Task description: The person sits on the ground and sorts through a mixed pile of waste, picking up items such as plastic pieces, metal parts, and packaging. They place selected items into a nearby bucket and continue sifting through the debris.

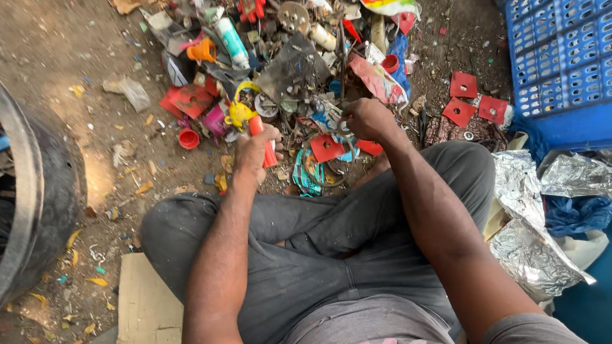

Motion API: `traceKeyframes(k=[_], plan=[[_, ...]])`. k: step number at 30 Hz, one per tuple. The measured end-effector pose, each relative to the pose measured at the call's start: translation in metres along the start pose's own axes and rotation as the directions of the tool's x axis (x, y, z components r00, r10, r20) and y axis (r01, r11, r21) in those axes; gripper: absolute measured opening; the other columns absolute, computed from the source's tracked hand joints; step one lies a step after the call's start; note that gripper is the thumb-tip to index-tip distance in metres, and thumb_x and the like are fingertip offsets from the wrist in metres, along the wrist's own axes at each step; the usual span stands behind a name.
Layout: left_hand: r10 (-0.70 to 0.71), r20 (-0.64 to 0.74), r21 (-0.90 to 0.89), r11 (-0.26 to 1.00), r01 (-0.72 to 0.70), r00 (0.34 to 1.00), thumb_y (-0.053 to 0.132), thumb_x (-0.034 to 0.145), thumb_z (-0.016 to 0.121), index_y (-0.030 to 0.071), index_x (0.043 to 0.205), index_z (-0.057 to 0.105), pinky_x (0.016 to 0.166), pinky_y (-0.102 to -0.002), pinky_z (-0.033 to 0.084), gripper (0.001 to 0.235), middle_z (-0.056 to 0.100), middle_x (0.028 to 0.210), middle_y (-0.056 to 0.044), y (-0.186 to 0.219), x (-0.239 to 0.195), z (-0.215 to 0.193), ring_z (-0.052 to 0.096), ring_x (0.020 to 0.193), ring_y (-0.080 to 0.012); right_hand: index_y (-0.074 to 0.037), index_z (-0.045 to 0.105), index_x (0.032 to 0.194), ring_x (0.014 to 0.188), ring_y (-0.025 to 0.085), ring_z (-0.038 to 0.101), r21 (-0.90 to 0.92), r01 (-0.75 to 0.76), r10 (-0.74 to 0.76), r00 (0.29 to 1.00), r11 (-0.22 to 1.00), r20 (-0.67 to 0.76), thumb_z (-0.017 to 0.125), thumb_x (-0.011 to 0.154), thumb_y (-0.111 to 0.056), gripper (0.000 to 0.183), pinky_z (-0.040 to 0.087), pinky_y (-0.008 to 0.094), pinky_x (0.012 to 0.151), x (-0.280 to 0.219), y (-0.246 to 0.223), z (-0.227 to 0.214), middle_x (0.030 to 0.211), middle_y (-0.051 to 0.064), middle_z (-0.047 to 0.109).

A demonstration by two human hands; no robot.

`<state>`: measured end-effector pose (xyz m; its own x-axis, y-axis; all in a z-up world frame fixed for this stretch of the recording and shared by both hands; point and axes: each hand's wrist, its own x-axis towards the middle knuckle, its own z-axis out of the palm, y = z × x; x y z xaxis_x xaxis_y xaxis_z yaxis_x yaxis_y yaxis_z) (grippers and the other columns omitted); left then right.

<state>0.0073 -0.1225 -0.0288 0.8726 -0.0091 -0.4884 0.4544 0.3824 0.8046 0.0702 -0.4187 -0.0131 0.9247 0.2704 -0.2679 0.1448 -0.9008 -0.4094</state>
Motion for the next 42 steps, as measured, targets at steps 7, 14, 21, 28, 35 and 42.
traceKeyframes(k=[7, 14, 21, 28, 35, 42], plan=[[0.052, -0.014, 0.064, 0.997, -0.051, 0.999, 0.02, 0.079, 0.076, 0.008, 0.097, 0.067, 0.051, -0.031, 0.058, 0.023, 0.068, 0.082, -0.004, 0.006, -0.003, -0.001, 0.068, 0.065, -0.0153, -0.007, 0.076, 0.098, 0.083, 0.042, 0.071, -0.231, -0.113, 0.06, 0.972, 0.966, -0.226, 0.06, 0.087, -0.017, 0.022, 0.057, 0.054, 0.071, -0.004, -0.02, 0.031, 0.095, 0.024, 0.072], [0.094, -0.02, 0.087, 0.992, -0.092, 0.995, 0.021, 0.08, 0.076, 0.009, 0.098, 0.066, 0.052, -0.03, 0.057, 0.024, 0.067, 0.081, -0.002, 0.004, 0.005, -0.005, 0.067, 0.063, -0.0141, -0.008, 0.078, 0.101, 0.073, 0.031, 0.073, 0.059, 0.015, -0.011, 0.997, 0.998, -0.072, 0.07, 0.092, -0.029, 0.024, 0.058, 0.047, 0.074, -0.014, -0.043, 0.017, 0.085, 0.015, 0.076], [0.134, 0.005, 0.116, 0.984, -0.134, 0.991, 0.021, 0.078, 0.078, 0.01, 0.096, 0.065, 0.057, -0.03, 0.057, 0.025, 0.072, 0.084, -0.003, 0.0, 0.015, -0.006, 0.066, 0.066, -0.0124, -0.015, 0.075, 0.113, 0.072, 0.025, 0.073, -0.041, 0.026, -0.033, 0.983, 0.999, -0.183, 0.062, 0.094, -0.021, 0.024, 0.059, 0.044, 0.068, -0.026, -0.026, -0.054, 0.088, 0.01, 0.075], [-0.07, 0.23, 0.958, 0.193, -0.213, 0.971, 0.034, 0.075, 0.078, 0.005, 0.095, 0.074, 0.068, -0.039, 0.057, 0.036, 0.076, 0.083, -0.02, -0.047, 0.009, 0.003, 0.073, 0.073, -0.029, -0.018, 0.081, 0.107, 0.078, 0.035, 0.07, -0.242, -0.152, 0.067, 0.942, 0.958, -0.328, 0.062, 0.097, -0.022, 0.022, 0.055, 0.05, 0.066, -0.021, 0.031, -0.047, 0.089, 0.015, 0.075], [-0.257, 0.197, 0.979, 0.106, -0.175, 0.946, 0.038, 0.074, 0.085, -0.006, 0.094, 0.077, 0.068, -0.038, 0.058, 0.049, 0.073, 0.083, -0.019, -0.068, 0.003, 0.021, 0.073, 0.074, -0.0275, -0.002, 0.08, 0.093, 0.066, 0.02, 0.07, 0.118, -0.119, 0.127, 0.99, 0.986, -0.059, 0.07, 0.094, -0.022, 0.022, 0.057, 0.037, 0.068, -0.017, 0.046, -0.024, 0.076, 0.013, 0.074], [0.205, 0.139, 0.821, 0.524, -0.229, 0.969, 0.031, 0.083, 0.073, 0.007, 0.104, 0.076, 0.064, -0.039, 0.056, 0.033, 0.075, 0.079, -0.014, 0.009, -0.029, -0.009, 0.071, 0.069, -0.022, -0.003, 0.072, 0.115, 0.065, 0.017, 0.07, 0.472, -0.045, 0.107, 0.989, 0.881, -0.106, 0.061, 0.09, -0.005, 0.027, 0.057, 0.032, 0.059, -0.035, 0.017, -0.044, 0.084, 0.01, 0.074]])
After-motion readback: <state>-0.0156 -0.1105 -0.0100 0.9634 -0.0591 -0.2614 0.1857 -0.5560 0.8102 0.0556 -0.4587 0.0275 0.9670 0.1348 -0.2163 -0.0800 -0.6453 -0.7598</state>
